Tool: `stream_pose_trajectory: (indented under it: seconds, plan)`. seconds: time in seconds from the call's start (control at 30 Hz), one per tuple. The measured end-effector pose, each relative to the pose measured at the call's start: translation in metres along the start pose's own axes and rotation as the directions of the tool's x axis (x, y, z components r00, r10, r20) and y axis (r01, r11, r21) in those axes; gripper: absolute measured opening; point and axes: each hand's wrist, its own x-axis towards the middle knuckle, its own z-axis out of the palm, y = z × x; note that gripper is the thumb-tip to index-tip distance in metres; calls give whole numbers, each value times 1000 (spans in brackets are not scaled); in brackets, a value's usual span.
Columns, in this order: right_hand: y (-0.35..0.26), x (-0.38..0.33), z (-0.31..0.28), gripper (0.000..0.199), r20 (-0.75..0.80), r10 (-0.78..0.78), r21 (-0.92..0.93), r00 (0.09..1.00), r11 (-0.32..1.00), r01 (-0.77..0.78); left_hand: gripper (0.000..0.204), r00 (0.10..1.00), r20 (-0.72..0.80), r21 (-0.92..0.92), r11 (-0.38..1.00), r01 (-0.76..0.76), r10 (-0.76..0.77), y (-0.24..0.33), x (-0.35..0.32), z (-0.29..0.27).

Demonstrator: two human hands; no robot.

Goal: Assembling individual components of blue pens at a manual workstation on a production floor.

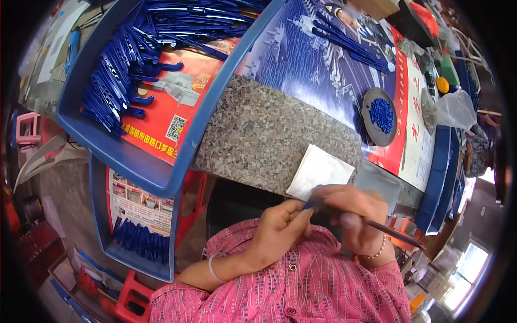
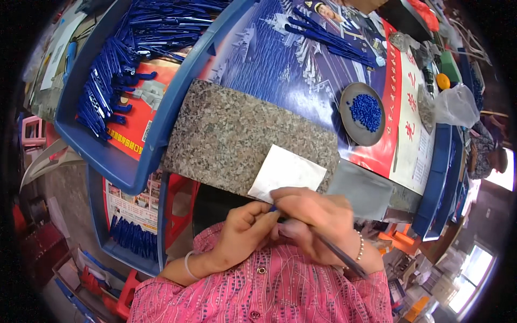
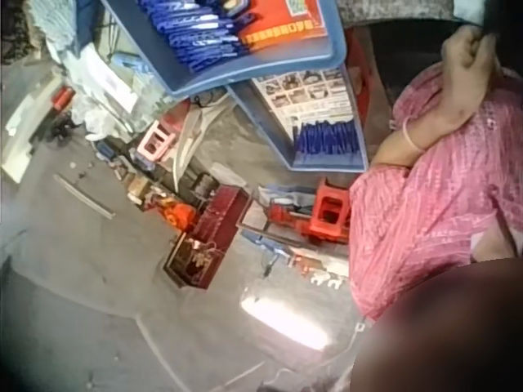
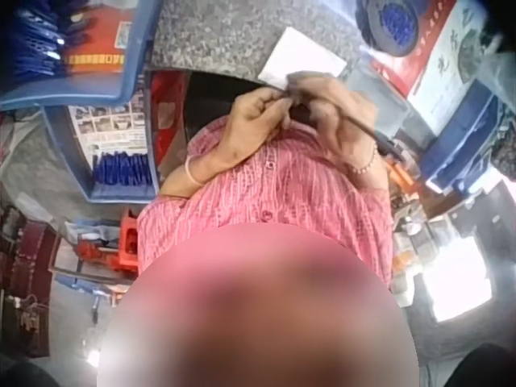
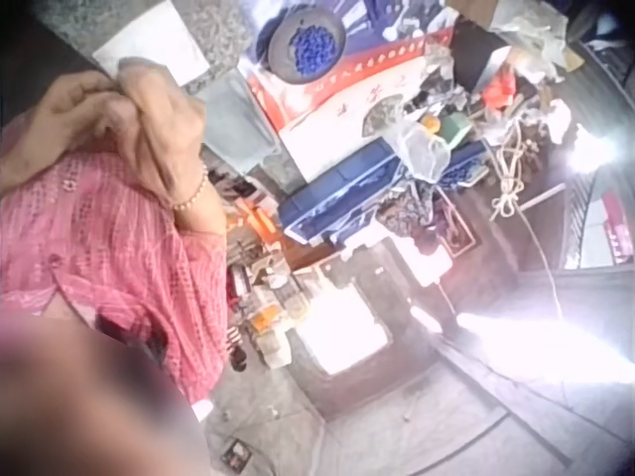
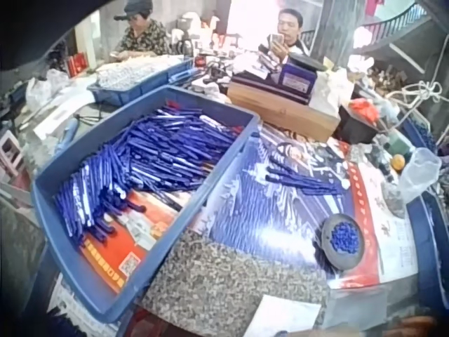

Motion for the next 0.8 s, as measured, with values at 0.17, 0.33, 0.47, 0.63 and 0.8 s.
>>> stream_pose_trajectory:
  seconds: [0.17, 0.33, 0.47, 0.63, 0.8]
  plan:
    - [-30, -1, -24, 13, 280, 531, -241, 800, 845, -477, 16, 999, 38, 38, 999, -37, 36, 0, -6, 3]
    - [10, -1, 4, 32, 57, -122, -92, 991, 988, 127, 16, 998, 11, 46, 997, -69, 69, 1, -2, 3]
    - [6, -4, 4, 34, 34, -40, -27, 999, 999, 41, 15, 998, 33, 4, 998, -56, 55, 1, -2, 3]
    - [-3, -15, 0, 41, -157, -37, -65, 987, 998, 27, 15, 999, 5, 16, 998, -53, 53, -2, -1, 3]
    - [-52, -27, -30, 28, -230, -206, -356, 951, 927, 114, 15, 998, -38, 25, 999, -48, 49, -2, -4, 3]
